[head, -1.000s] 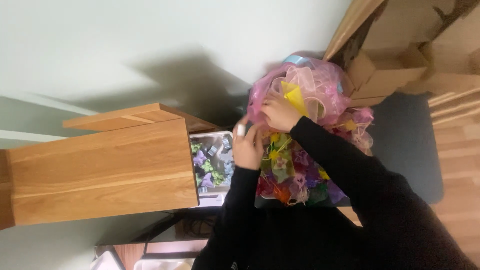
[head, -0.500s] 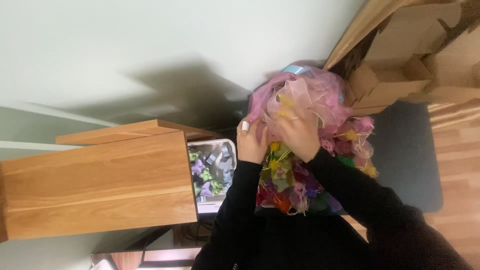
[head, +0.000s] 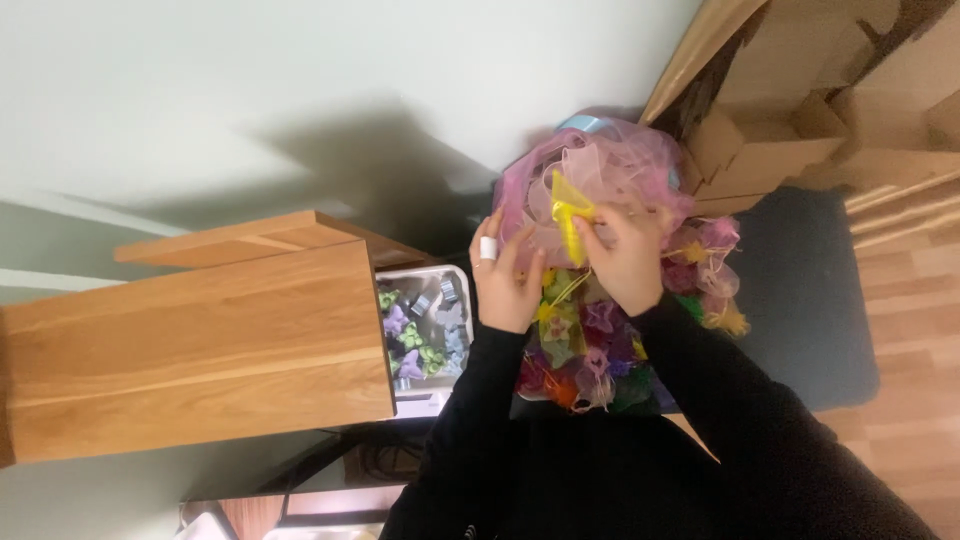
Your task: The recorder is placing star-shaped and heart-shaped wax melts into small colorful organza gift bags.
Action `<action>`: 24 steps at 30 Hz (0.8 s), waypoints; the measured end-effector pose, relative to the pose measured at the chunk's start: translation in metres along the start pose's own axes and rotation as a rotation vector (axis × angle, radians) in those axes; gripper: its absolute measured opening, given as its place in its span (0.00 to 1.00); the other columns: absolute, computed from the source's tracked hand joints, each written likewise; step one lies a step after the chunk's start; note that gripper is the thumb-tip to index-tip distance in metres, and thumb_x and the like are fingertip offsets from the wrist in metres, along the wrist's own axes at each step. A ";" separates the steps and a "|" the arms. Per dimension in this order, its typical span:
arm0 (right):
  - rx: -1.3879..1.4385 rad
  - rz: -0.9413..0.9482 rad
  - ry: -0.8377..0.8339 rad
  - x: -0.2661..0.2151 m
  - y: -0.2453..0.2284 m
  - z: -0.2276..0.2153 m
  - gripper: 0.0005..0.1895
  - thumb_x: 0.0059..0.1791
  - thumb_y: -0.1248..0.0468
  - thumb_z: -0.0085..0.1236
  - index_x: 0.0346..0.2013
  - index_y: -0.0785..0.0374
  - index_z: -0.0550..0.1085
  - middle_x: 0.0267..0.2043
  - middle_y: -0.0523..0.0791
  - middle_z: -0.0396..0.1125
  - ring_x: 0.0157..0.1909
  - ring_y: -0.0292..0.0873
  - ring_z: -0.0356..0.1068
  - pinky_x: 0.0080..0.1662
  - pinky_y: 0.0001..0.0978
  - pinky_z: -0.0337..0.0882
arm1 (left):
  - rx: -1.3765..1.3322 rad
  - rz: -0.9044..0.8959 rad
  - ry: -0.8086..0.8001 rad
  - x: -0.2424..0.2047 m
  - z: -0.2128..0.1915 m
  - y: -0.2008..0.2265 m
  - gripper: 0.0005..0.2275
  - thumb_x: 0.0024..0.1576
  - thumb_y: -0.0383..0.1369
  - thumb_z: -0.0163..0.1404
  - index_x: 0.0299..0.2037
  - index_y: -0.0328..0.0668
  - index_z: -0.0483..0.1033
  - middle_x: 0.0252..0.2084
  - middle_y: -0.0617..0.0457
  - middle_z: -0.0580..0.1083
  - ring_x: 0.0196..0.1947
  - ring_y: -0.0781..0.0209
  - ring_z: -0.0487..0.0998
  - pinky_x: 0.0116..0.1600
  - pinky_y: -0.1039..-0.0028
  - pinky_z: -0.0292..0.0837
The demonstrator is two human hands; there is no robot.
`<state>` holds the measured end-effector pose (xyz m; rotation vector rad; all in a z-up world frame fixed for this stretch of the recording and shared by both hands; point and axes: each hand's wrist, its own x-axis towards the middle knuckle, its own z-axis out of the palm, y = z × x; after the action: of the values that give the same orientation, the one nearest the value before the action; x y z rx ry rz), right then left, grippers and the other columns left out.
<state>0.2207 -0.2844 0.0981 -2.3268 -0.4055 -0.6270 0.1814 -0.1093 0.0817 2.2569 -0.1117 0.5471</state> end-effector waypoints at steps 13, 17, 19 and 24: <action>0.731 0.373 -0.221 -0.056 -0.058 -0.013 0.11 0.51 0.66 0.67 0.34 0.66 0.71 0.32 0.39 0.68 0.35 0.30 0.65 0.37 0.26 0.67 | -0.889 -0.464 -0.322 -0.069 -0.051 -0.010 0.06 0.64 0.29 0.56 0.45 0.33 0.81 0.33 0.59 0.78 0.31 0.76 0.74 0.37 0.82 0.70; 0.675 0.389 -0.202 -0.062 -0.091 -0.014 0.18 0.46 0.65 0.66 0.47 0.65 0.70 0.39 0.41 0.69 0.36 0.32 0.69 0.36 0.26 0.70 | -0.702 -0.529 -0.306 -0.083 -0.080 -0.011 0.05 0.59 0.29 0.59 0.38 0.34 0.82 0.29 0.60 0.80 0.29 0.78 0.75 0.34 0.83 0.71; 0.633 0.317 -0.195 -0.081 -0.092 -0.002 0.17 0.47 0.65 0.66 0.47 0.66 0.70 0.38 0.42 0.68 0.37 0.33 0.68 0.38 0.27 0.70 | -0.593 -0.527 -0.238 -0.094 -0.085 -0.015 0.05 0.57 0.29 0.61 0.34 0.34 0.81 0.27 0.59 0.78 0.26 0.77 0.73 0.32 0.82 0.68; 0.690 0.256 -0.357 -0.101 -0.112 0.015 0.13 0.49 0.67 0.65 0.45 0.66 0.71 0.36 0.42 0.69 0.38 0.33 0.69 0.41 0.28 0.70 | -0.301 -0.476 -0.087 -0.121 -0.094 -0.015 0.10 0.52 0.29 0.66 0.28 0.34 0.76 0.21 0.57 0.76 0.23 0.75 0.72 0.29 0.80 0.69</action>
<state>0.0912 -0.2055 0.0938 -1.7677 -0.3954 0.0670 0.0433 -0.0418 0.0767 1.9210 0.2766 0.1628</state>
